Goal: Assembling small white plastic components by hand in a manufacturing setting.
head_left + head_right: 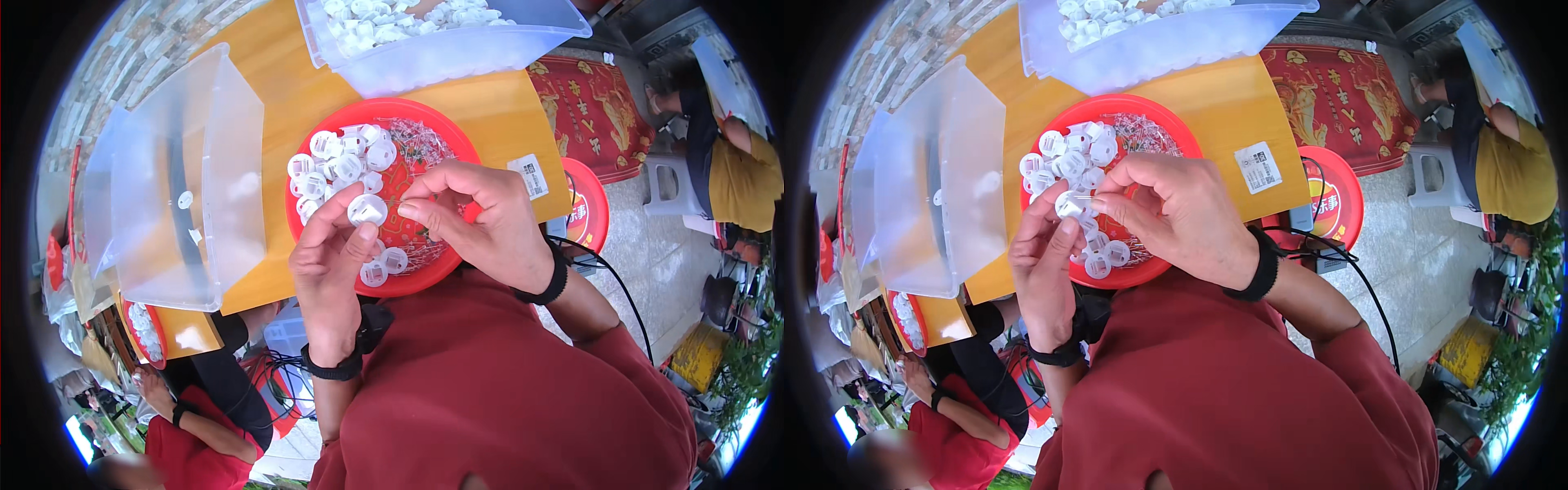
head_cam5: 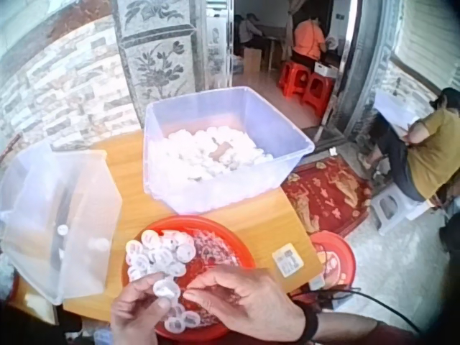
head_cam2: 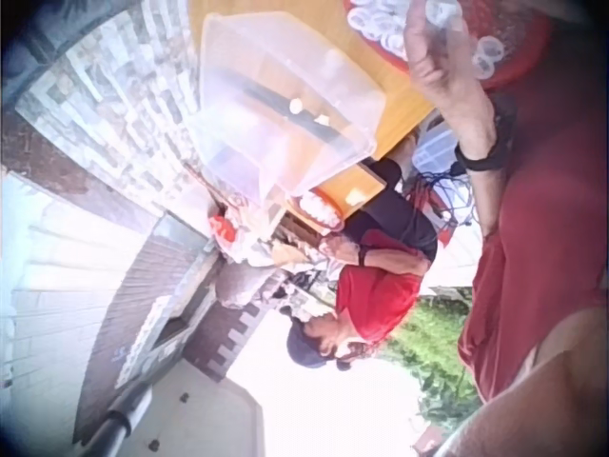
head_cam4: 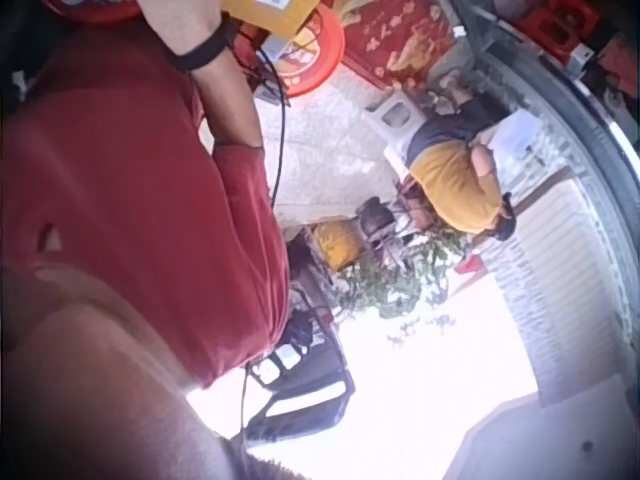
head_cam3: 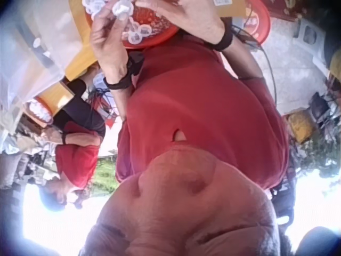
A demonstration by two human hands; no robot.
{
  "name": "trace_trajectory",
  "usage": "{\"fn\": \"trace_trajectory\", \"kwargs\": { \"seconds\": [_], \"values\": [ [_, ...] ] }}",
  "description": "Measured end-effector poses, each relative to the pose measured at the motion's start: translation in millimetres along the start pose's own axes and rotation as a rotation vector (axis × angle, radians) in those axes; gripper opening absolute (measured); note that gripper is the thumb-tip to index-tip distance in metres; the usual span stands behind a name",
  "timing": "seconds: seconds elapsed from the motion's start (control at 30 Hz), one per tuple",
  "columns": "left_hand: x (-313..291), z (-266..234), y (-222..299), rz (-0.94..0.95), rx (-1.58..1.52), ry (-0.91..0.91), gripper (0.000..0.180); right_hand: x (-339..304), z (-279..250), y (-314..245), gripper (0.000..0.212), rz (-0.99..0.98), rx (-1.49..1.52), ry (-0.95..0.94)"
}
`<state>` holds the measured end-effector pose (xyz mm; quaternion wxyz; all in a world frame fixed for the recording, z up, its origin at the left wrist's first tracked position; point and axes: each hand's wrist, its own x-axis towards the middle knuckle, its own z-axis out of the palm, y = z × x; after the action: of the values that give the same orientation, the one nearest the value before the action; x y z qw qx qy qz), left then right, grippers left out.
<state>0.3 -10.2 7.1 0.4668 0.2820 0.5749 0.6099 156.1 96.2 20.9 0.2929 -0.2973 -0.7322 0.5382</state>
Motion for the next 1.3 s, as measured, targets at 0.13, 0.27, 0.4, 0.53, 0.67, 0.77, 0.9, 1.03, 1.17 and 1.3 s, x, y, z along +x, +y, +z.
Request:
{"fn": "trace_trajectory", "kwargs": {
  "seconds": [0.13,0.27,0.4,0.53,0.67,0.77,0.9,1.03,1.17,1.3],
  "values": [
    [1,2,-3,0.036,0.067,0.011,0.047,-2,10,8,0.008,0.101,0.215,0.01],
    [-1,11,5,0.134,0.208,-0.045,0.066,6,12,7,0.014,0.181,0.439,0.001],
    [1,5,5,0.215,0.373,-0.109,0.077,8,11,12,0.014,0.219,0.528,-0.159],
    [2,11,7,0.17,0.305,-0.059,0.077,4,17,18,0.014,0.142,0.479,-0.071],
    [3,18,-4,0.103,0.045,-0.006,0.063,1,25,20,0.013,0.248,0.67,0.043],
    [4,17,-8,0.059,-0.073,-0.007,0.043,0,26,23,0.013,0.246,0.721,0.075],
    [5,13,-12,0.026,-0.177,-0.038,0.034,1,26,21,0.013,0.25,0.706,0.075],
    [5,11,-10,0.044,-0.138,0.065,0.037,4,26,16,0.012,0.277,0.716,0.062],
    [4,12,-3,0.089,-0.043,0.103,0.043,2,27,17,0.012,0.206,0.607,0.059],
    [4,5,-5,0.157,0.076,0.037,0.041,7,24,13,0.012,0.281,0.585,-0.005]
  ]
}}
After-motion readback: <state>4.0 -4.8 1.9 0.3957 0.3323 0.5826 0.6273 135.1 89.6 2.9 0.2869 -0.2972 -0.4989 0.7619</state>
